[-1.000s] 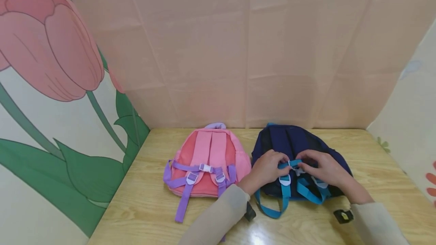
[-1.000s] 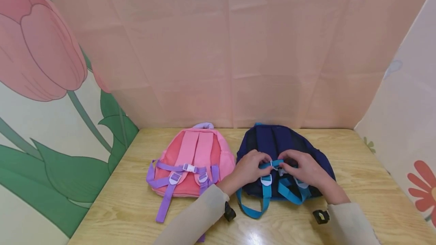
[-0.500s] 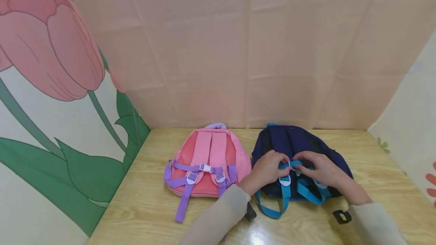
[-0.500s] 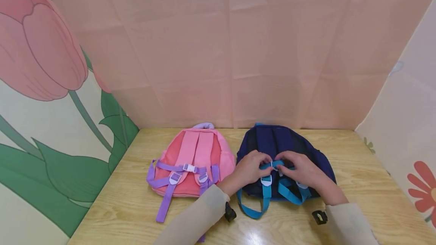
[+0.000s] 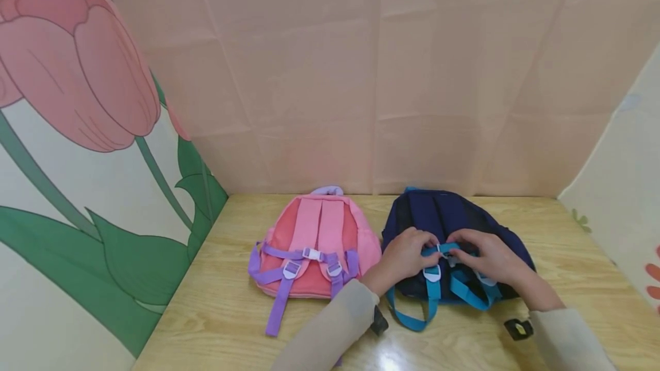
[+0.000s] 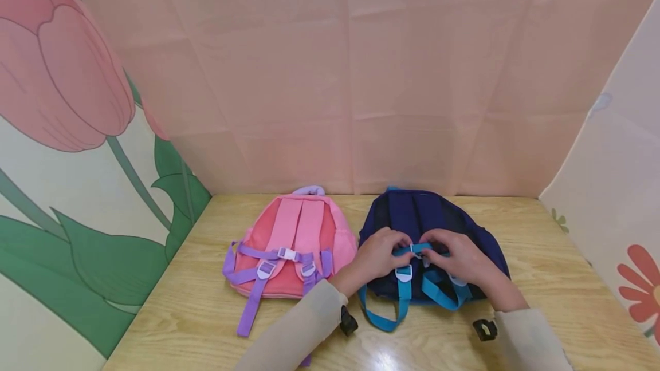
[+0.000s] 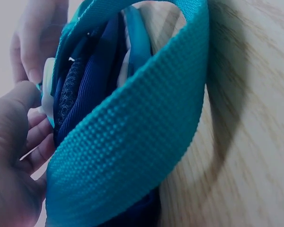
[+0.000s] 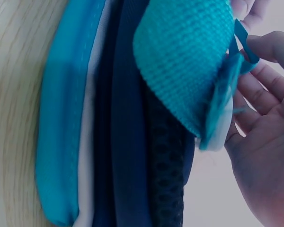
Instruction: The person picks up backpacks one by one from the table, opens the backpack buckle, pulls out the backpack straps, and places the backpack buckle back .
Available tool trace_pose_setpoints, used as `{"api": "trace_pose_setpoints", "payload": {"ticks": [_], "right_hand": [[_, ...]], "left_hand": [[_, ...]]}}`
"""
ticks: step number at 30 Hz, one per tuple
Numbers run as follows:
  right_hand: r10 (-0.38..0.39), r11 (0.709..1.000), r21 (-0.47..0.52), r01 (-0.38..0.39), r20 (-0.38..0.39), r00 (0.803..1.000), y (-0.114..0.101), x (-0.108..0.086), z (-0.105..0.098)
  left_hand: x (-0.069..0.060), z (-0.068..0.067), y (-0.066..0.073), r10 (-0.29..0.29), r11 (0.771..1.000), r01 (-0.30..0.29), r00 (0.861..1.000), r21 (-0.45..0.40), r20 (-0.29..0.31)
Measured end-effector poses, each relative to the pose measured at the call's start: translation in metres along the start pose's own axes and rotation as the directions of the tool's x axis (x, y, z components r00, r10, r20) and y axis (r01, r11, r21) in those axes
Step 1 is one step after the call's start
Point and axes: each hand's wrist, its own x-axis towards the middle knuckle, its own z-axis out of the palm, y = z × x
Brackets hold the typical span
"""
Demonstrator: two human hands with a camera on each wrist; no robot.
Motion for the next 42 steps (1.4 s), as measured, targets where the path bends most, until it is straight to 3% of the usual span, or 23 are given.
{"api": "trace_pose_setpoints", "payload": {"ticks": [18, 31, 42], "right_hand": [[-0.017, 0.999, 0.034, 0.017, 0.019, 1.000, -0.0032, 0.0030, 0.0029], [0.000, 1.000, 0.020, 0.000, -0.014, 1.000, 0.0009, -0.0020, -0.0005], [-0.024, 0.999, 0.038, 0.024, 0.013, 1.000, -0.0033, 0.0017, 0.0017]], "left_hand": [[0.0020, 0.0003, 0.0009, 0.018, 0.999, -0.018, 1.000, 0.038, -0.001], [0.0020, 0.0029, -0.0008, 0.029, 0.999, -0.029, 0.999, 0.023, -0.019], [0.0029, 0.0035, 0.0002, 0.005, 1.000, -0.005, 1.000, 0.030, 0.010]]}}
